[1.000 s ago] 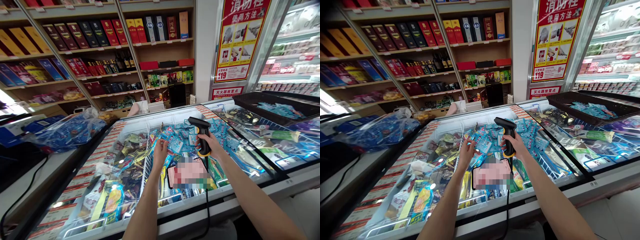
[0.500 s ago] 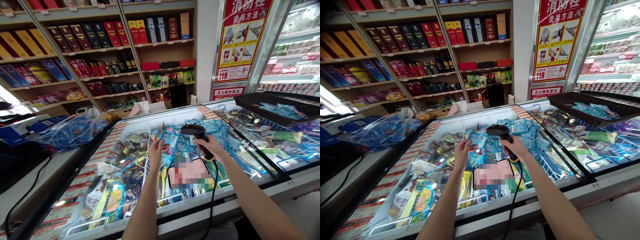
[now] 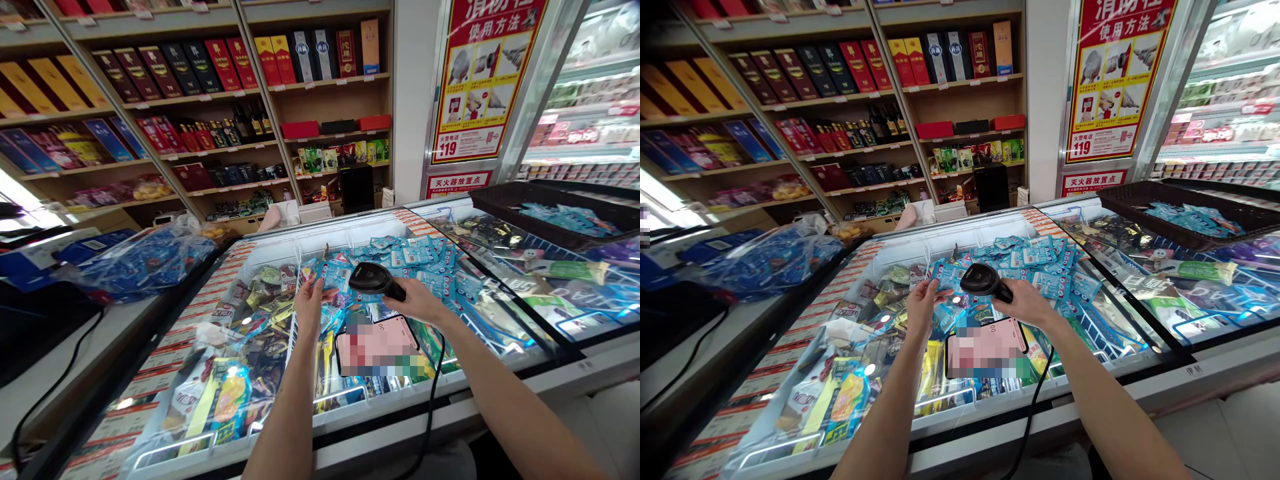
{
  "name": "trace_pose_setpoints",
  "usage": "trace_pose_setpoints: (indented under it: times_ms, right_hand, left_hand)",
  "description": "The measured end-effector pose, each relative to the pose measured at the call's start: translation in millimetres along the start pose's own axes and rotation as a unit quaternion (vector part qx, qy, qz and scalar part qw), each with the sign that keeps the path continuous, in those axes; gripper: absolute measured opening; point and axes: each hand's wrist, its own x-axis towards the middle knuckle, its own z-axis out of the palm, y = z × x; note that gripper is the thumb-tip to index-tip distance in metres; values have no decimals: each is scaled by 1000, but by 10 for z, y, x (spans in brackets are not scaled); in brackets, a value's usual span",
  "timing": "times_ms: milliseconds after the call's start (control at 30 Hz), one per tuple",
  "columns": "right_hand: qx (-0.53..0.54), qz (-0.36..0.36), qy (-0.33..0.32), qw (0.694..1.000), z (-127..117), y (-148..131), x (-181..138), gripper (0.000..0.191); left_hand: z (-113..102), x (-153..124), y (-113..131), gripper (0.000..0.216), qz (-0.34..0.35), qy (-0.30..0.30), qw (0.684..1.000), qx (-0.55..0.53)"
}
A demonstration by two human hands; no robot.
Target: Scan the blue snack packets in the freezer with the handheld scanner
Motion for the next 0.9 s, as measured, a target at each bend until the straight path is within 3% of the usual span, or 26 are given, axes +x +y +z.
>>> trace_pose_setpoints:
  times_ms: [667, 900]
  right_hand:
    - [-63, -18, -19, 998, 27, 21, 0, 19]
    - [-153, -41, -22, 987, 50, 53, 123, 26]
  left_hand:
    - [3, 11, -36, 49, 2, -8, 1000, -1]
    - [33, 39, -50, 44, 11, -5, 1000, 0]
